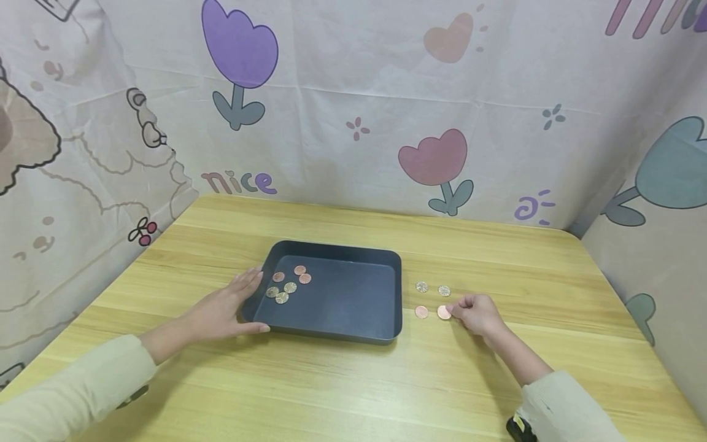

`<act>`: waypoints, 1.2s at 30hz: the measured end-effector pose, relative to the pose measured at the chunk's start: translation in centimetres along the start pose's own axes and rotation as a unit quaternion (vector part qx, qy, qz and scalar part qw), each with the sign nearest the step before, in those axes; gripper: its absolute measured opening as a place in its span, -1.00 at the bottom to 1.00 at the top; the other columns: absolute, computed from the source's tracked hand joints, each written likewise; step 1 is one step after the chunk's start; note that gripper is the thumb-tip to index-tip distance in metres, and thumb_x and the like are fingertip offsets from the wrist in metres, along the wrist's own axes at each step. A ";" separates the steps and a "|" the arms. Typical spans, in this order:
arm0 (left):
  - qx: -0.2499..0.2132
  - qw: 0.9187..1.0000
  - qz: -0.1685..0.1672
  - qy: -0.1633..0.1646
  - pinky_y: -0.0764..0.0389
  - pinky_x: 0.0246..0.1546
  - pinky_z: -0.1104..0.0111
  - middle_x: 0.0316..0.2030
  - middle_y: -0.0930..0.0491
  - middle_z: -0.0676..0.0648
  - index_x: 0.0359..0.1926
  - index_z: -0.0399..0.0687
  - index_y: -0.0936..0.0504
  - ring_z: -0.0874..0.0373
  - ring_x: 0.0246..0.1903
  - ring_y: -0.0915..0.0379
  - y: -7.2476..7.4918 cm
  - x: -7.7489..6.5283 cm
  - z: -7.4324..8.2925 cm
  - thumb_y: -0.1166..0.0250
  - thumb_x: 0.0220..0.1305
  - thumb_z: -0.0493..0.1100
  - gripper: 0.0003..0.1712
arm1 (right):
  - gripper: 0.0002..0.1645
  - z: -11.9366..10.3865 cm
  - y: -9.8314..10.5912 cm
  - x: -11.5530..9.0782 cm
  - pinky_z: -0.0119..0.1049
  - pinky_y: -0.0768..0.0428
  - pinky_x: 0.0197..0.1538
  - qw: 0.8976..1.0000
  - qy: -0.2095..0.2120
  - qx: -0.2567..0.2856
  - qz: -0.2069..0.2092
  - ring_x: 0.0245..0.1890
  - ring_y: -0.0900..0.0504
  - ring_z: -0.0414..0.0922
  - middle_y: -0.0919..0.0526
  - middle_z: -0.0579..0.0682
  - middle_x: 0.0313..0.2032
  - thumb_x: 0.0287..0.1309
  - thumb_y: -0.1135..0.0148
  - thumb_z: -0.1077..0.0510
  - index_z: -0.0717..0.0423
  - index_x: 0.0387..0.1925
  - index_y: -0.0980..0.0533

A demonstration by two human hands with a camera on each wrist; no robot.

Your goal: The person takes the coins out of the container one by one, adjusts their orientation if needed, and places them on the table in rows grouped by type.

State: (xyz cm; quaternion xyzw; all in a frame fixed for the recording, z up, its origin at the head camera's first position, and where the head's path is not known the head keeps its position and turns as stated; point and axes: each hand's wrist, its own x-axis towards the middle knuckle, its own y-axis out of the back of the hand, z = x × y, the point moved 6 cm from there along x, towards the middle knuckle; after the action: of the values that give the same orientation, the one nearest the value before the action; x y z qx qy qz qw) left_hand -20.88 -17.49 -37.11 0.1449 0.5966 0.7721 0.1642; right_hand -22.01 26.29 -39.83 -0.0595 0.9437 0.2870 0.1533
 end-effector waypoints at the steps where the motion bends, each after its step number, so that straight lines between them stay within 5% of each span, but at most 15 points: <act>1: 0.000 1.000 -0.001 0.000 -0.16 0.32 -0.07 0.43 0.07 -0.27 0.39 -0.32 -0.04 -0.24 0.39 0.09 0.0 0.0 0.0 -0.19 -0.10 0.51 0.29 | -0.78 0.0 0.0 0.0 -0.57 -0.22 -0.68 1.000 -0.001 -0.007 0.001 -0.73 -0.21 -0.36 -0.39 -0.18 -0.65 0.21 -0.11 0.17 0.31 -0.38 -0.50; 13: -0.007 1.000 0.001 0.001 -0.19 0.29 -0.10 0.42 0.06 -0.28 0.39 -0.32 -0.04 -0.28 0.38 0.08 0.0 0.0 0.1 -0.21 -0.10 0.50 0.29 | -0.81 0.0 0.1 0.0 -0.53 -0.24 -0.68 0.995 0.006 -0.094 0.041 -0.72 -0.23 -0.32 -0.51 -0.10 -0.57 0.14 -0.15 0.21 0.22 -0.54 -0.48; 24: -0.003 1.000 -0.002 0.003 -0.21 0.27 -0.12 0.43 0.07 -0.27 0.39 -0.32 -0.05 -0.28 0.37 0.07 -0.1 0.0 0.1 -0.19 -0.11 0.52 0.29 | -0.75 -1.4 0.5 -0.6 -0.45 -0.37 -0.52 0.989 0.054 -0.115 0.073 -0.50 -0.35 -0.20 -0.55 0.01 -0.45 0.21 -0.10 0.16 0.35 -0.33 -0.49; 30: -0.003 1.000 0.000 0.002 -0.19 0.29 -0.10 0.42 0.06 -0.27 0.38 -0.33 -0.05 -0.27 0.38 0.07 0.0 0.0 0.1 -0.20 -0.10 0.51 0.28 | -0.66 -4.9 0.0 -1.0 -0.47 -0.46 -0.42 0.980 0.140 -0.070 0.124 -0.47 -0.46 -0.25 -0.62 0.05 -0.41 0.20 -0.18 0.08 0.33 -0.21 -0.54; 36: -0.002 1.000 0.000 0.003 -0.18 0.30 -0.09 0.43 0.06 -0.26 0.39 -0.31 -0.05 -0.25 0.38 0.08 0.1 -0.1 0.1 -0.20 -0.10 0.51 0.28 | -0.68 -8.4 -2.1 -0.8 -0.51 -0.41 -0.55 0.972 0.202 0.024 0.113 -0.62 -0.37 -0.35 -0.55 -0.12 -0.53 0.14 -0.23 0.18 0.38 -0.17 -0.54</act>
State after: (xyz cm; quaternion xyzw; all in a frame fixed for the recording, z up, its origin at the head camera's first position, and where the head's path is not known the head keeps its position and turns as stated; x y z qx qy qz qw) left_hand -20.76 -17.52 -36.95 0.1419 0.5956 0.7737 0.1624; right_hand -22.96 19.89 -33.98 -0.0054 0.9623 0.2621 -0.0728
